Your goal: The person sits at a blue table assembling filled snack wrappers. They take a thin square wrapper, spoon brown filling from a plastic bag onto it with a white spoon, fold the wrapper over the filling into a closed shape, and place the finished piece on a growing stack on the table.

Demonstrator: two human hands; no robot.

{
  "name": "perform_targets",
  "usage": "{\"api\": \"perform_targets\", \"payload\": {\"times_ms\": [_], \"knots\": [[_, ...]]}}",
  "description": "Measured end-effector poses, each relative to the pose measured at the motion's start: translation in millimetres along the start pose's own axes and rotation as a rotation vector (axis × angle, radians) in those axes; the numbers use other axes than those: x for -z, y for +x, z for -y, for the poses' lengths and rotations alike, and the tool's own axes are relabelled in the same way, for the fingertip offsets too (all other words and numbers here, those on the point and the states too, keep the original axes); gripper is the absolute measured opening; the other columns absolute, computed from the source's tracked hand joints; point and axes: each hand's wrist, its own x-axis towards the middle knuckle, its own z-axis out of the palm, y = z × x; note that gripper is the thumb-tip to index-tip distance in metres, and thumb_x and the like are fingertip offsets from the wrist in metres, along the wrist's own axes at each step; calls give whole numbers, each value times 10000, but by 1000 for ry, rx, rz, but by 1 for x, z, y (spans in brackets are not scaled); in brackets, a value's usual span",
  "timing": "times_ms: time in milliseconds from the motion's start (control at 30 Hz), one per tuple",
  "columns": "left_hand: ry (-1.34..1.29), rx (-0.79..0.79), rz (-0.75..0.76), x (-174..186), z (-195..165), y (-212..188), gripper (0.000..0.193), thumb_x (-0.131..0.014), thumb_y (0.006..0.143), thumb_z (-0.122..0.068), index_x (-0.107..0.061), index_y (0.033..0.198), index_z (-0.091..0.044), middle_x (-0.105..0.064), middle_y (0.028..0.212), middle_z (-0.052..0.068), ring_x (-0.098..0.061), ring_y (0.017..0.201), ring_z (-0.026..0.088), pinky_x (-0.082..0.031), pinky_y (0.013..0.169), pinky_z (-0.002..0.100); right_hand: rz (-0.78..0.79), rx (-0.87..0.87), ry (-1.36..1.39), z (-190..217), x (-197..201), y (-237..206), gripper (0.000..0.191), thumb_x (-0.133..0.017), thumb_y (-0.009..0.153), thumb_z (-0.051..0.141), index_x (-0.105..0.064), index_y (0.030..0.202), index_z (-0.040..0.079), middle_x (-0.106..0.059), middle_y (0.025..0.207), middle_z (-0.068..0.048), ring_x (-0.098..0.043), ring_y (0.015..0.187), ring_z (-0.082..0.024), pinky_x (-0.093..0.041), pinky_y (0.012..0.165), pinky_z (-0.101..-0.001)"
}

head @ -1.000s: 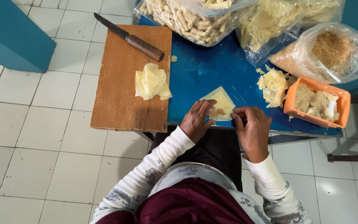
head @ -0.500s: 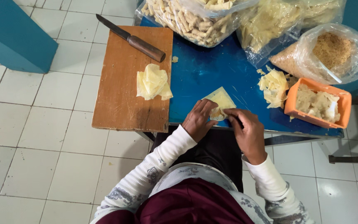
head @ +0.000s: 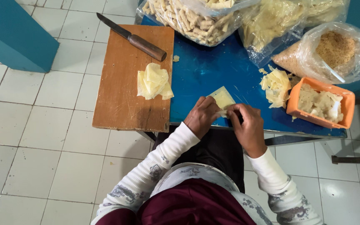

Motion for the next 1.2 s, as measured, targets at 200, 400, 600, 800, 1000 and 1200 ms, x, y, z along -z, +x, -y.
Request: {"api": "perform_targets", "payload": {"times_ms": [200,400,600,800,1000,1200], "knots": [[52,5,-50,-2,7,20,70,-703,874,-7,-644,899,-36,-592,935,86,-564,902,303,-512,803,404,-29,-3,-31,3,-9,9,59,-742,932,49,-707,981,55,-661,911,-90,-600,881,-284,-449,797,-394],[-9,43,9,0,5,22,73,-687,901,16,-626,908,-24,-587,986,91,-611,946,290,-534,805,398,-57,132,-39,11,-5,7,103,-732,923,28,-735,1020,60,-675,978,-82,-607,940,-285,-468,856,-403],[-89,26,90,10,0,17,224,-769,810,-32,-604,960,-12,-541,1083,96,-608,1026,310,-528,846,427,-15,178,-60,11,1,6,113,-780,902,91,-733,999,59,-671,971,-88,-604,932,-286,-468,839,-403],[-122,15,72,9,4,24,196,-769,827,-18,-592,911,-30,-558,1059,91,-628,1008,304,-535,824,421,24,205,-44,6,4,10,131,-791,878,102,-730,986,58,-707,969,-58,-620,924,-267,-469,812,-398],[-78,-5,53,7,6,26,128,-713,890,-11,-587,900,-21,-569,1021,96,-635,944,303,-533,774,419,36,154,-47,3,3,18,78,-771,913,88,-727,972,61,-693,948,-81,-612,911,-281,-485,804,-397],[32,-80,-64,-2,10,31,104,-658,869,6,-558,846,-14,-543,1002,120,-609,914,319,-535,766,415,-52,220,-112,6,-1,12,98,-780,906,102,-735,990,81,-692,951,-57,-595,885,-262,-458,774,-398]]}}
